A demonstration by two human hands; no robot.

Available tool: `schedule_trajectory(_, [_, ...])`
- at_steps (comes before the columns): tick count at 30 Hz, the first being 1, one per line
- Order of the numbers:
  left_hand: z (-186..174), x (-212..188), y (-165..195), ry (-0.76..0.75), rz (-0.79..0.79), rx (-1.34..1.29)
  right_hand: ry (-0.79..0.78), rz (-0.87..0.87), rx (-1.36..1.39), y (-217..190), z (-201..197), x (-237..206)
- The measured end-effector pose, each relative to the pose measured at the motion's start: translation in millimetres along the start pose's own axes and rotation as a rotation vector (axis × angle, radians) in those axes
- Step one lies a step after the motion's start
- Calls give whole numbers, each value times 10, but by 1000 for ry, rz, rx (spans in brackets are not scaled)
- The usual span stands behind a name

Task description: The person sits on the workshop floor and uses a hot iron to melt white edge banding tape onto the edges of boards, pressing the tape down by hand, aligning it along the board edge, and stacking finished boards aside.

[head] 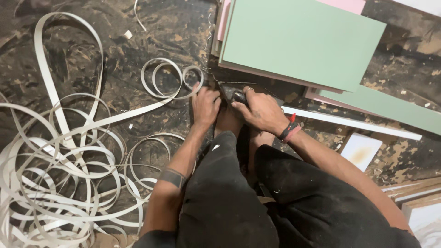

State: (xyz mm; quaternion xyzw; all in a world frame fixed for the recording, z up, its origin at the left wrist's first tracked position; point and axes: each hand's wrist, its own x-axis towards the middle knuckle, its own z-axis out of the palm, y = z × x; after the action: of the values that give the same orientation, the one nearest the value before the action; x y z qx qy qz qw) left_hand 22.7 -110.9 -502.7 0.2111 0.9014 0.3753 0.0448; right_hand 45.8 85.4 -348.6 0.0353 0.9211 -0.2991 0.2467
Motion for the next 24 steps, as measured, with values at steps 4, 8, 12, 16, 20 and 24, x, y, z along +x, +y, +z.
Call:
schedule_trajectory(4, [24,-137,-27,-68,-50,-137,19,-18,6,-16,10,2])
schedule_trajectory(8, [-104,-124,-5,-110,53,-66,-12,19,19,-30,7,4])
schedule_trajectory(12, [-212,-69,121,-134,125,115,-3,8,36,-39,-1,9])
schedule_trajectory(16, [-218,-87,179,-129,145,160,10,-20,40,-38,-4,16])
schedule_trajectory(20, [-159,-130,129,-124,73,40,-5,-8,56,-33,-10,17])
schedule_trajectory(24, [-84,-165,92,-161,-154,-235,-4,-9,46,-31,-16,16])
